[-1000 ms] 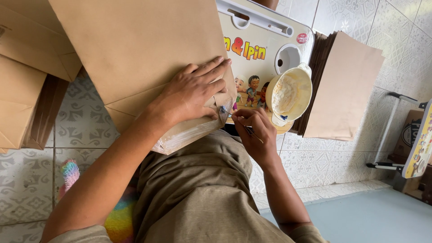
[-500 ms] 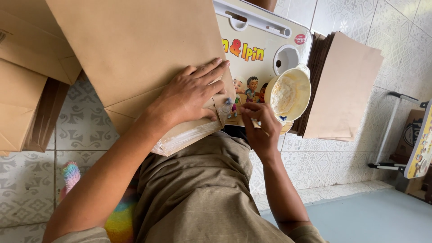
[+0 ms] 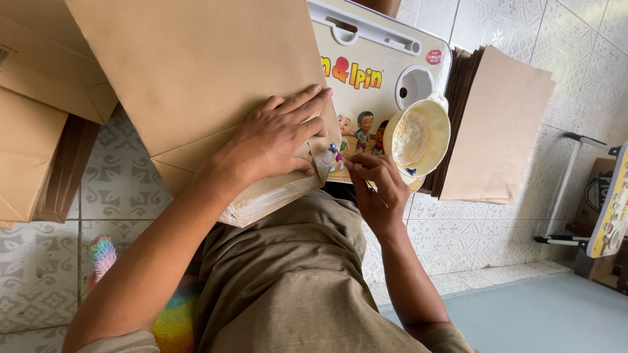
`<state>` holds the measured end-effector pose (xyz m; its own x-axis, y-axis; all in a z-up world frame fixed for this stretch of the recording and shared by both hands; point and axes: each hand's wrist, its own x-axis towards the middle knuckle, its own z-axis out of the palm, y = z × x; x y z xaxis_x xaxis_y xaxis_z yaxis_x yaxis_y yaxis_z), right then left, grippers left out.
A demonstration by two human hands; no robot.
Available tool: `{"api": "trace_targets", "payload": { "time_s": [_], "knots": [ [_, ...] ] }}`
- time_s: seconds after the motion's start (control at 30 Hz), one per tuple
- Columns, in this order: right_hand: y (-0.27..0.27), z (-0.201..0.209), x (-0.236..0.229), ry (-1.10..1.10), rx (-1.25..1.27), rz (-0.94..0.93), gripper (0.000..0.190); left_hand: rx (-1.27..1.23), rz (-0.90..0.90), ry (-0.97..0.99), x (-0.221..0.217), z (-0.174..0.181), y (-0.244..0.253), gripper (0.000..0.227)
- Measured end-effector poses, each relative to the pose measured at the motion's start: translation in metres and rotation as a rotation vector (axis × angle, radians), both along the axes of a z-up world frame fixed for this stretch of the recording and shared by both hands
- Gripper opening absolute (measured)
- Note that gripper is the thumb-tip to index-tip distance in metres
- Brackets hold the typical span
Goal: Applying glue to the bottom flap of a brown paper bag using a small stick and then pressing the flap down to seal it.
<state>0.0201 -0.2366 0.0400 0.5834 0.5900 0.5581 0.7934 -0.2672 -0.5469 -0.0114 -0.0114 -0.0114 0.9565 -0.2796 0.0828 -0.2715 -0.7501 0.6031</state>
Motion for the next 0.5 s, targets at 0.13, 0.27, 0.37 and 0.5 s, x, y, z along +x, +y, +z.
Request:
{"api": "trace_targets", "payload": {
  "time_s": [0.13, 0.27, 0.37, 0.5],
  "knots": [
    [0.0, 0.001, -0.007, 0.028, -0.01, -0.014, 0.02, -0.006, 0.001, 0.005, 0.0, -0.001, 0.0, 0.063],
    [-0.004, -0.007, 0.002, -0.007, -0.022, -0.009, 0.019, 0.005, 0.001, -0.01, 0.0, 0.001, 0.0, 0.062],
    [-0.003, -0.005, 0.007, -0.013, -0.018, -0.018, 0.019, 0.004, 0.006, -0.008, -0.001, 0.0, 0.0, 0.062],
    [-0.002, -0.013, -0.007, 0.022, -0.057, 0.004, 0.024, 0.001, 0.01, 0.0, -0.001, 0.002, 0.0, 0.061]
  ]
}}
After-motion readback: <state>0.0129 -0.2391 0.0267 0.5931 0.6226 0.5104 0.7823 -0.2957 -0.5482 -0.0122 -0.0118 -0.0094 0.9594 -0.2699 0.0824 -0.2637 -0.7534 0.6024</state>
